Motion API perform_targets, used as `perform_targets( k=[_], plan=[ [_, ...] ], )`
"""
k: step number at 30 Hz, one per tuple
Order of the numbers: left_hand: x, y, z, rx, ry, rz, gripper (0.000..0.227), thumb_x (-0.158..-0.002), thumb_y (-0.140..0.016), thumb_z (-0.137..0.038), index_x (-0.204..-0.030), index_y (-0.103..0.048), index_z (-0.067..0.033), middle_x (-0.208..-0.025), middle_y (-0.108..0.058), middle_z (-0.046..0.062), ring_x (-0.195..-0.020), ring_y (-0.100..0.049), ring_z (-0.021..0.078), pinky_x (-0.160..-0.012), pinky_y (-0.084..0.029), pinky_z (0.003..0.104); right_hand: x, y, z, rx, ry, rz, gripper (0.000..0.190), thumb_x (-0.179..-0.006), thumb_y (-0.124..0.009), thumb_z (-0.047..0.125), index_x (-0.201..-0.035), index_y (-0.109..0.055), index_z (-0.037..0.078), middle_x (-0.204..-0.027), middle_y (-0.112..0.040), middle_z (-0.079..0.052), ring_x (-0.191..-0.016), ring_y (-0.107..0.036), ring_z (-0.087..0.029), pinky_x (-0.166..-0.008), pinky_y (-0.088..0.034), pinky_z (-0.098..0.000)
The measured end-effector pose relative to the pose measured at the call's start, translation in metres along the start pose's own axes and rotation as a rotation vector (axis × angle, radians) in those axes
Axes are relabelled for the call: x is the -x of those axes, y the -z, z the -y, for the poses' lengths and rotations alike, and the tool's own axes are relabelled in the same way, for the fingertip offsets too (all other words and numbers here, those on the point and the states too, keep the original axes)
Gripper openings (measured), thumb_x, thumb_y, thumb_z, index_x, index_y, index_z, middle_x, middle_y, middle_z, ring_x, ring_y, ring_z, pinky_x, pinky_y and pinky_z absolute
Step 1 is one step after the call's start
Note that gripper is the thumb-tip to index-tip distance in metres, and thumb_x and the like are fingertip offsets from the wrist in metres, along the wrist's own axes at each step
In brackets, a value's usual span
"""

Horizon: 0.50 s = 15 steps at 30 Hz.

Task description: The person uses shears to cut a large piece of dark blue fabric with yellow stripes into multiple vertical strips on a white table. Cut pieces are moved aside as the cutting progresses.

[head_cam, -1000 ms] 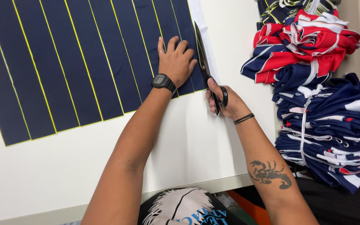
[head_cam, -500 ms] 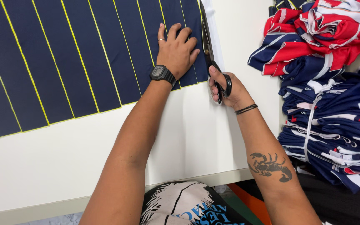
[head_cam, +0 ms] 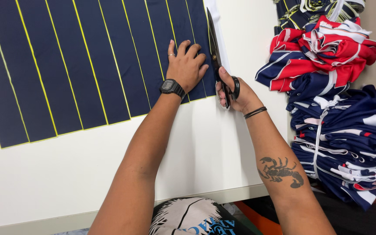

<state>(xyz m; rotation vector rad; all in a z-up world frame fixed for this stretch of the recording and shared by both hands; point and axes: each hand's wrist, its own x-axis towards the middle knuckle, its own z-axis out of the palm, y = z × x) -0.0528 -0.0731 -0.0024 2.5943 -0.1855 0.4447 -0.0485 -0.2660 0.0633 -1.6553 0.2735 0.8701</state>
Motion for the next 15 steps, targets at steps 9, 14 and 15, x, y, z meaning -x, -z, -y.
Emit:
perform_targets(
  k=[9, 14, 15],
  plan=[
    [0.001, -0.002, 0.003, 0.006, 0.000, -0.013, 0.023, -0.090, -0.071, -0.036, -0.104, -0.073, -0.0175, -0.132, -0.060, 0.004, -0.135, -0.043, 0.0316, -0.115, -0.017, 0.069, -0.016, -0.001, -0.008, 0.022, 0.030, -0.040, 0.055, -0.084, -0.074, 0.061, -0.071, -0.058, 0.009, -0.054, -0.050, 0.000, -0.042, -0.048, -0.014, -0.040, -0.041, -0.0278],
    [0.001, 0.001, 0.001, 0.003, 0.004, -0.002, 0.023, -0.089, -0.071, -0.036, -0.103, -0.072, -0.0175, -0.131, -0.060, 0.005, -0.134, -0.043, 0.0318, -0.114, -0.018, 0.069, -0.013, -0.001, -0.004, 0.012, 0.018, -0.036, 0.057, -0.084, -0.072, 0.063, -0.071, -0.058, 0.009, -0.053, -0.050, 0.000, -0.043, -0.049, -0.014, -0.040, -0.043, -0.0285],
    [0.001, 0.002, 0.001, 0.004, 0.002, -0.007, 0.023, -0.089, -0.071, -0.036, -0.102, -0.072, -0.0178, -0.131, -0.060, 0.005, -0.134, -0.043, 0.0319, -0.113, -0.019, 0.069, -0.013, -0.001, -0.001, 0.003, 0.006, -0.017, 0.059, -0.083, -0.069, 0.066, -0.070, -0.058, 0.009, -0.052, -0.050, 0.000, -0.042, -0.050, -0.014, -0.040, -0.044, -0.0285]
  ],
)
